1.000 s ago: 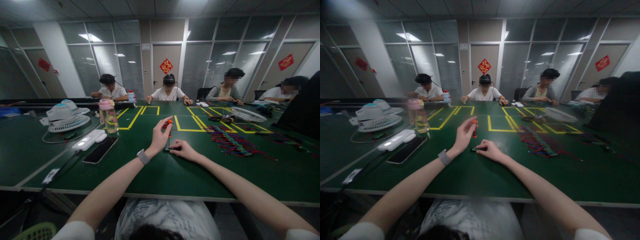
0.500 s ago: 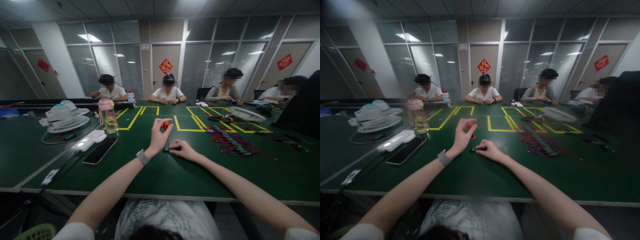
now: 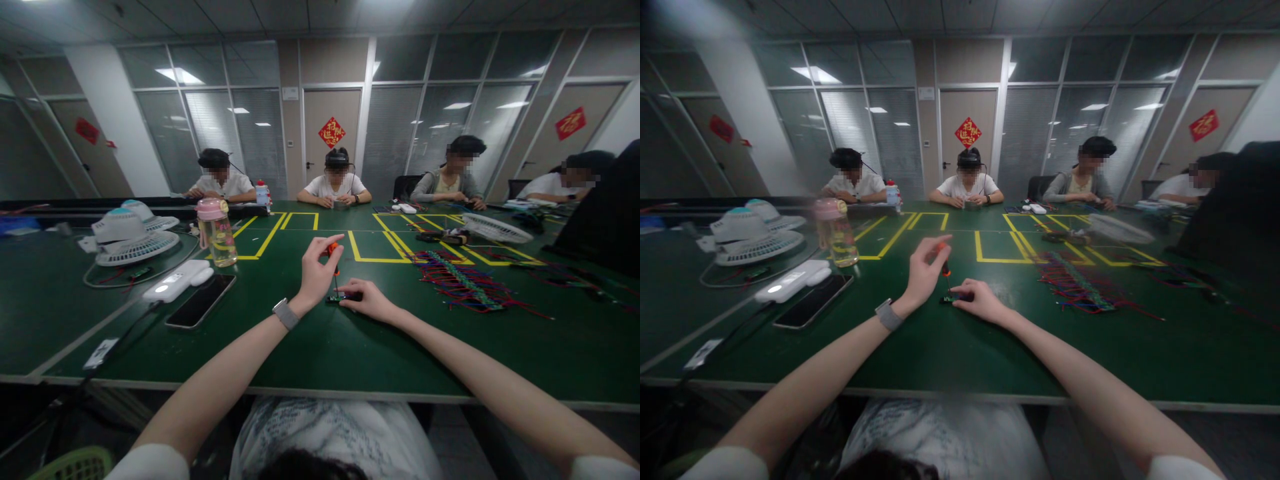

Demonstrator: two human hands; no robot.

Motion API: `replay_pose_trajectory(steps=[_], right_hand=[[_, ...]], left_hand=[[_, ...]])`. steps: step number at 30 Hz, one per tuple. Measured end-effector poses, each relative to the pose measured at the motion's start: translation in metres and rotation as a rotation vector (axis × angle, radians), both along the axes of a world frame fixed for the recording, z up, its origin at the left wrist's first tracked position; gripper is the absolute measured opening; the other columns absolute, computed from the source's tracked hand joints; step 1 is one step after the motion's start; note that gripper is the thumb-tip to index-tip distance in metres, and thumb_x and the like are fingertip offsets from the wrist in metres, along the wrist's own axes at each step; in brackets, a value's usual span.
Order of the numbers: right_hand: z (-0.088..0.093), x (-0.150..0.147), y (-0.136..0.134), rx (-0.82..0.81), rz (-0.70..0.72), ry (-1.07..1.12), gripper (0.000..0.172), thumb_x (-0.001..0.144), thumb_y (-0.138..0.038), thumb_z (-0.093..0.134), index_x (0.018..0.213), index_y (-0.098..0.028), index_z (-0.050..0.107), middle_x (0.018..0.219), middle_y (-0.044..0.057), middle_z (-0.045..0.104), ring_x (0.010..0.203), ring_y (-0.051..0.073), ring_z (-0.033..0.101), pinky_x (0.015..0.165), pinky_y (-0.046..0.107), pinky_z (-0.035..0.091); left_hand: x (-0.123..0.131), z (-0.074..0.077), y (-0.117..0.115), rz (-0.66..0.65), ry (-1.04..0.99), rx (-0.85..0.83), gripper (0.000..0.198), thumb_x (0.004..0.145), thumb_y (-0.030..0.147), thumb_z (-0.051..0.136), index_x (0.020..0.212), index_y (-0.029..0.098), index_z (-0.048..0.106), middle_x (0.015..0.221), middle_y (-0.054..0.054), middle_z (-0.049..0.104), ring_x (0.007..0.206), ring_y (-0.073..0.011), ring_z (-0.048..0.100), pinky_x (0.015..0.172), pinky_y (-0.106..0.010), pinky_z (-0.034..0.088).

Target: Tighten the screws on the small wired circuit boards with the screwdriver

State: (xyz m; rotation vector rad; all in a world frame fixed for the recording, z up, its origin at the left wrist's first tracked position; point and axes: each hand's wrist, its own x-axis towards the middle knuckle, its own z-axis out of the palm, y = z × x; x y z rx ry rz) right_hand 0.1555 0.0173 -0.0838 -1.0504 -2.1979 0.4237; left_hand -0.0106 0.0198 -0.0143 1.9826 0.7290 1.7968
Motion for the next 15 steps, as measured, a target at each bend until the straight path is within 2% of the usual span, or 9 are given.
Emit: replay_pose_trajectory(steps=[8, 15], right_hand=[[-0.0008, -0.0034, -0.0043, 0.005, -0.007, 0.059, 0.029, 0.074, -0.018, 0.066, 0.103, -0.016, 0.067, 0.087, 0.005, 0.069, 0.074, 0.015, 0.062, 0.070, 0.027, 0.049], [0.0004, -0.0040, -0.0067, 0.093, 0.003, 0.010, 0.020, 0.075, -0.018, 0.064, 0.094, -0.016, 0.066, 0.085, 0.005, 0.064, 0.073, 0.015, 0.059, 0.067, 0.027, 0.048]], left_hand=[[-0.0016, 0.0017, 0.0001, -0.001, -0.007, -0.034, 0.029, 0.092, 0.025, 0.044, 0.113, 0.021, 0.063, 0.093, -0.004, 0.058, 0.084, -0.0120, 0.056, 0.075, -0.022, 0.045], [-0.0019, 0.0002, 0.0016, -0.004, -0.001, -0.023, 0.032, 0.093, 0.021, 0.039, 0.114, 0.021, 0.062, 0.104, -0.005, 0.063, 0.096, -0.0147, 0.057, 0.085, -0.027, 0.043]])
